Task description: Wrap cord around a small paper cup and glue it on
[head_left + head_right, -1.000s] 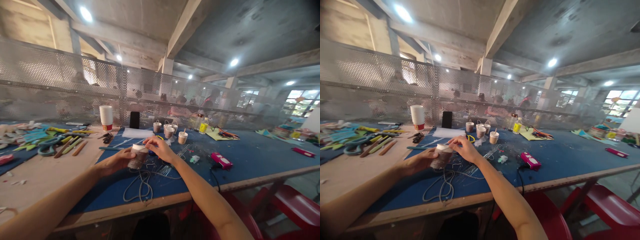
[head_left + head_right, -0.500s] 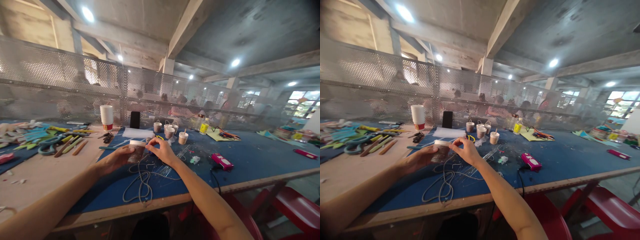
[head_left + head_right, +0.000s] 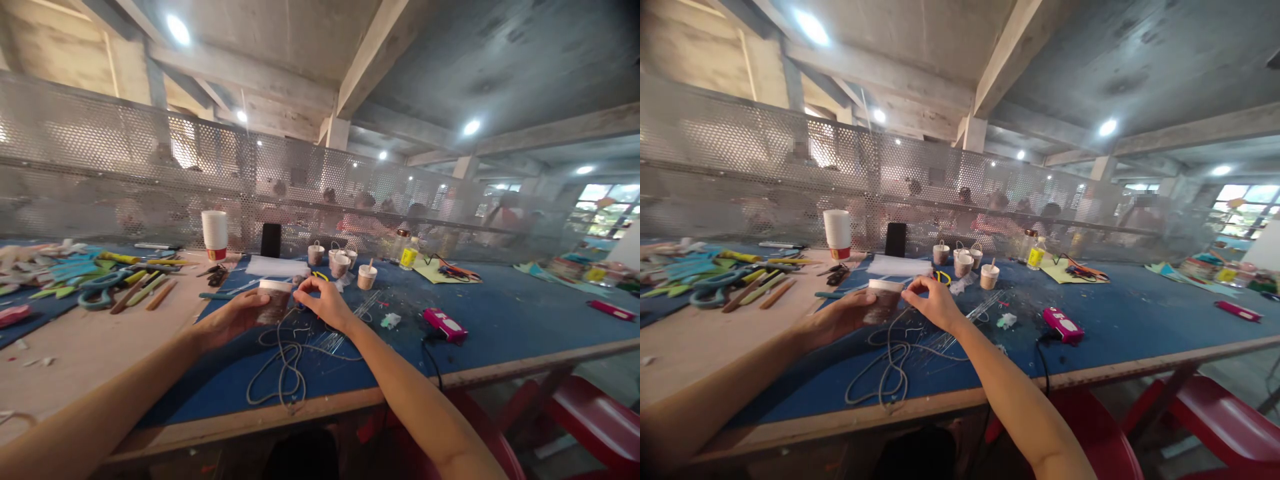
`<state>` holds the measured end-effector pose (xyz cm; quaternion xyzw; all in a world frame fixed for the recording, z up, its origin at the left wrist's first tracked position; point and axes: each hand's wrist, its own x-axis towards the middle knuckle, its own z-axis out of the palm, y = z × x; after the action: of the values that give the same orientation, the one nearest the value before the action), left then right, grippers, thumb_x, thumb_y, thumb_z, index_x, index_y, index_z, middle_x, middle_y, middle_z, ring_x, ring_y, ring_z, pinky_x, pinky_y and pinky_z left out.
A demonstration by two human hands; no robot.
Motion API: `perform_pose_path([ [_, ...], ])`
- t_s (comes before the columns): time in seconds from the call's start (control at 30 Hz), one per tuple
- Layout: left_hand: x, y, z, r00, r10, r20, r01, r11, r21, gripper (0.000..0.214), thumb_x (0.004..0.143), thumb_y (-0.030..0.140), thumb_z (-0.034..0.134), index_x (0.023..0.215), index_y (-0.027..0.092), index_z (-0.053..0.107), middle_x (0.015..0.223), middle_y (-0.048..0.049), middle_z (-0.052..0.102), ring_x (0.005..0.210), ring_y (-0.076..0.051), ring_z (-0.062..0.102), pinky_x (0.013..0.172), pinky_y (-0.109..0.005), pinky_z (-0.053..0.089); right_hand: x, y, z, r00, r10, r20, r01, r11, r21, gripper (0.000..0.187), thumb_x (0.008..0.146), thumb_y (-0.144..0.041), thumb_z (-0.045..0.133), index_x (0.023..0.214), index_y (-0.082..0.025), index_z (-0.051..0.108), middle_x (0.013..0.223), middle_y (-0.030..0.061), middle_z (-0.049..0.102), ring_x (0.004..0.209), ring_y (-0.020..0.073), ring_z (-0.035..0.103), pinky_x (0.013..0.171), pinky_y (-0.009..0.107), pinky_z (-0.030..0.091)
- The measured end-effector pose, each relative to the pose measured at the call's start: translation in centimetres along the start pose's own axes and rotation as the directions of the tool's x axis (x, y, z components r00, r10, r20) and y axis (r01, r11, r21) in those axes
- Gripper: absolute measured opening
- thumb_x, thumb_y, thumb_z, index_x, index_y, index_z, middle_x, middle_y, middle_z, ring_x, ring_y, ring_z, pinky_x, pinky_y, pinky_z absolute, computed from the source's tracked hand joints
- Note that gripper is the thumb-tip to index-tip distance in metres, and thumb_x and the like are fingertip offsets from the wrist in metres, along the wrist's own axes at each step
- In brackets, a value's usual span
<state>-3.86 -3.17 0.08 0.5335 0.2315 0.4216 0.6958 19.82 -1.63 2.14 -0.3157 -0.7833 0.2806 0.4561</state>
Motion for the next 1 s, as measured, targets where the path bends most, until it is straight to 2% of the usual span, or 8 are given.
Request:
perform_pose_path([
  [0.63,-0.17,0.02,0.18,0.999,-0.005,0.041,0.006,1.000,-0.025,0.037,0.091,0.023,0.063,0.127,0.017,0.071,0.127,-0.0121,0.074,0.113,-0.027,0.070,0.099,-0.037,0.054,0.22,0.71,0.32,1.000,0.021,0.013,-0.022,0.995,0.095,0.017,0.088,-0.036,0.067,0.083,-0.019,0.064,0.083,0.0013,0.071,0.082,0.0174,0.068,0.084,0.031,0.052],
  [1.0,-0.25,0.17,0.51,0.998,0.012,0.063,-0.009,0.999,-0.038,0.033,0.092,0.019,0.062,0.122,0.017,0.073,0.123,-0.0109,0.075,0.108,-0.024,0.071,0.095,-0.032,0.056,0.30,0.70,0.33,1.000,0.027,0.016,-0.029,0.994,0.101,0.017,0.087,-0.034,0.069,0.081,-0.019,0.064,0.081,0.0009,0.071,0.081,0.0167,0.068,0.081,0.028,0.052],
])
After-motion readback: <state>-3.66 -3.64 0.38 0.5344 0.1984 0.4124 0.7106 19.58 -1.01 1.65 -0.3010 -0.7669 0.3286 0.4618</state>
